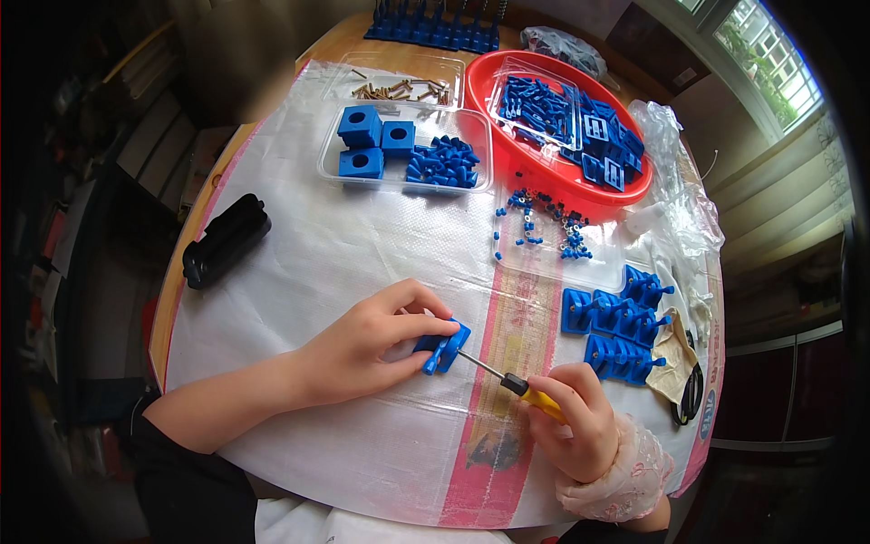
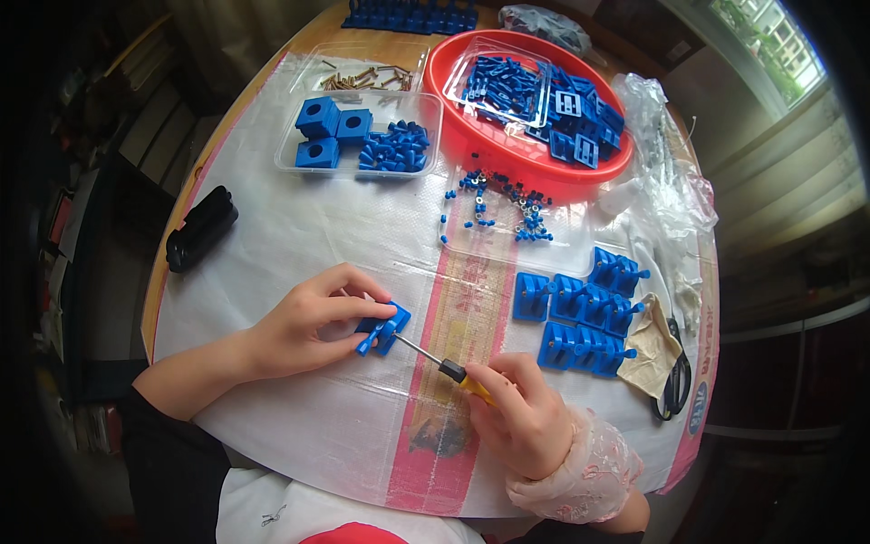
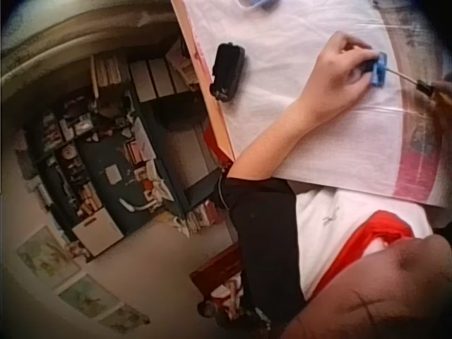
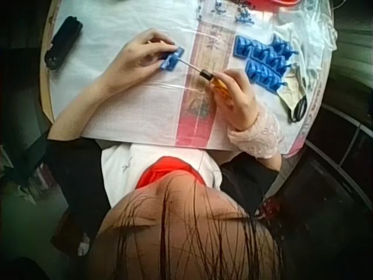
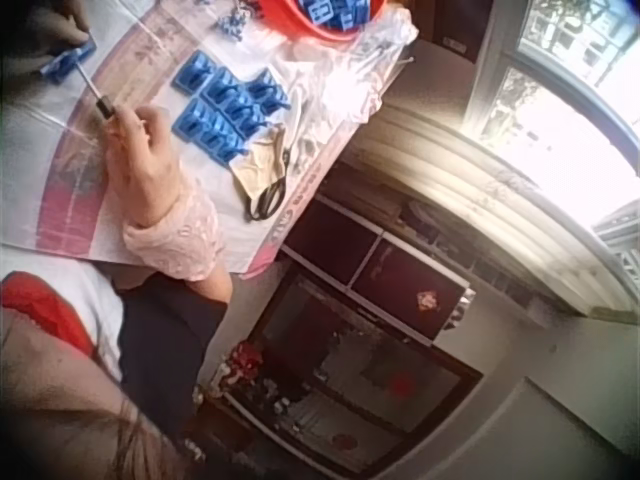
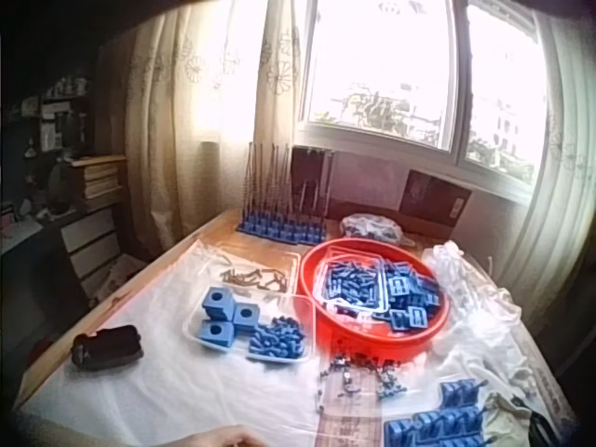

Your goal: The recorder is assembling small plastic components by inserting screws into blue plastic blocks using a screwdriver.

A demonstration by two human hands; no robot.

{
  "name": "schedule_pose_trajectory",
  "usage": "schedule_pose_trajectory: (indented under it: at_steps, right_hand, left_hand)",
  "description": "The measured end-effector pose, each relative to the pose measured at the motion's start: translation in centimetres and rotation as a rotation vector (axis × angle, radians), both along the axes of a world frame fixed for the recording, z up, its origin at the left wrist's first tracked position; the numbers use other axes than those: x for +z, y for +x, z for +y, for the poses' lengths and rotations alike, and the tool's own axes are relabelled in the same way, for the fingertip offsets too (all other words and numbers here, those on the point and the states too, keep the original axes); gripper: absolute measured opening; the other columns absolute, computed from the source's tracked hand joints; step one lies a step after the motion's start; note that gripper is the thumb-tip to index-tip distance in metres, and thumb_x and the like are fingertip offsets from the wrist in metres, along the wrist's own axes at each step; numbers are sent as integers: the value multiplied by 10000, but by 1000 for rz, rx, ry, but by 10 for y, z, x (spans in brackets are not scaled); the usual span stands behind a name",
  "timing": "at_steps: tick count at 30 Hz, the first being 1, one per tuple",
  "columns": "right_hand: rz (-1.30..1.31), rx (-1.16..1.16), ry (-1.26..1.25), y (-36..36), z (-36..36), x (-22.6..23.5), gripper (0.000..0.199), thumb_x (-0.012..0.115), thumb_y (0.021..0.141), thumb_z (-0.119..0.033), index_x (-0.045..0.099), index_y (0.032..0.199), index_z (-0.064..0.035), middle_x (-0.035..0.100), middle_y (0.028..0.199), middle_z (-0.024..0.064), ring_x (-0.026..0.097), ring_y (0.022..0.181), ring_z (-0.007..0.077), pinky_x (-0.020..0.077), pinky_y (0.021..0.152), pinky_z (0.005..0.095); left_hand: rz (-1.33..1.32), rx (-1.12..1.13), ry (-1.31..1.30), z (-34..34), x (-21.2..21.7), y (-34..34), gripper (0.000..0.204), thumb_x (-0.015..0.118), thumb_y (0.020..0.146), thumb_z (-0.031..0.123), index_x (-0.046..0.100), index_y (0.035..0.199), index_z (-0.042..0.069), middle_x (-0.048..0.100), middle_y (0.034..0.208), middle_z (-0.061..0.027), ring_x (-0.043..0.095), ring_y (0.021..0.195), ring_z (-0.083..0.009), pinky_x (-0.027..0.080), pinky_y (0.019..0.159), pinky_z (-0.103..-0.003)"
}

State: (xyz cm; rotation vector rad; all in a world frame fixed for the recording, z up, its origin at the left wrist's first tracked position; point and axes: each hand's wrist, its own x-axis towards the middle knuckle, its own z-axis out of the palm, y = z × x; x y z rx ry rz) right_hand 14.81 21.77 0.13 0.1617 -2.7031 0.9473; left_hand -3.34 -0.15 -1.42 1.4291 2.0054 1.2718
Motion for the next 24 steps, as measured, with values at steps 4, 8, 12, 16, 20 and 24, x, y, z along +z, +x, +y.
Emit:
schedule_pose_trajectory:
  at_steps: [4, 8, 12, 16, 20, 24]
  right_hand:
    - [1, 6, 1, 0, 1, -3, 393, 733, 707, 50, 646, 1085, -9, 583, 964, 127, 634, 707, 226, 519, 580, 310]
    - [16, -2, 2, 0, 0, -7, 388, 731, 702, 59, 654, 1075, -14, 593, 942, 122, 620, 684, 216, 508, 566, 305]
    - [21, -12, 7, 1, 0, -9, 389, 730, 702, 62, 657, 1075, -19, 596, 930, 123, 610, 670, 212, 498, 553, 307]
    - [26, -17, 0, 0, -1, -8, 381, 730, 704, 63, 659, 1069, -22, 594, 936, 123, 609, 669, 211, 498, 551, 309]
    - [25, -13, -4, 2, 0, -9, 383, 729, 705, 64, 658, 1071, -22, 593, 941, 125, 607, 671, 209, 497, 547, 308]
    - [15, -17, -11, 2, 0, -10, 392, 725, 706, 70, 654, 1082, -20, 594, 947, 127, 611, 698, 212, 503, 568, 308]
  left_hand:
    - [-67, 18, -33, -1, 2, 1, 412, 686, 771, -63, 681, 1154, 89, 558, 1138, -68, 581, 1005, -162, 519, 738, -236]
    - [-62, 17, -25, -1, 0, 1, 422, 679, 768, -74, 679, 1159, 87, 553, 1141, -66, 579, 1004, -155, 520, 727, -230]
    - [-54, 8, -15, -1, 1, 0, 424, 676, 768, -80, 678, 1160, 82, 554, 1142, -69, 579, 1006, -157, 521, 731, -231]
    - [-68, 10, -14, -1, 0, 0, 422, 674, 770, -84, 680, 1158, 81, 556, 1145, -72, 579, 1012, -160, 521, 729, -231]
    - [-68, 8, -15, -1, 0, 0, 418, 674, 772, -85, 681, 1157, 80, 557, 1145, -74, 581, 1017, -163, 522, 728, -232]
    - [-68, 6, -26, -1, 0, 0, 417, 674, 772, -85, 681, 1156, 79, 558, 1141, -73, 581, 1013, -164, 522, 732, -234]
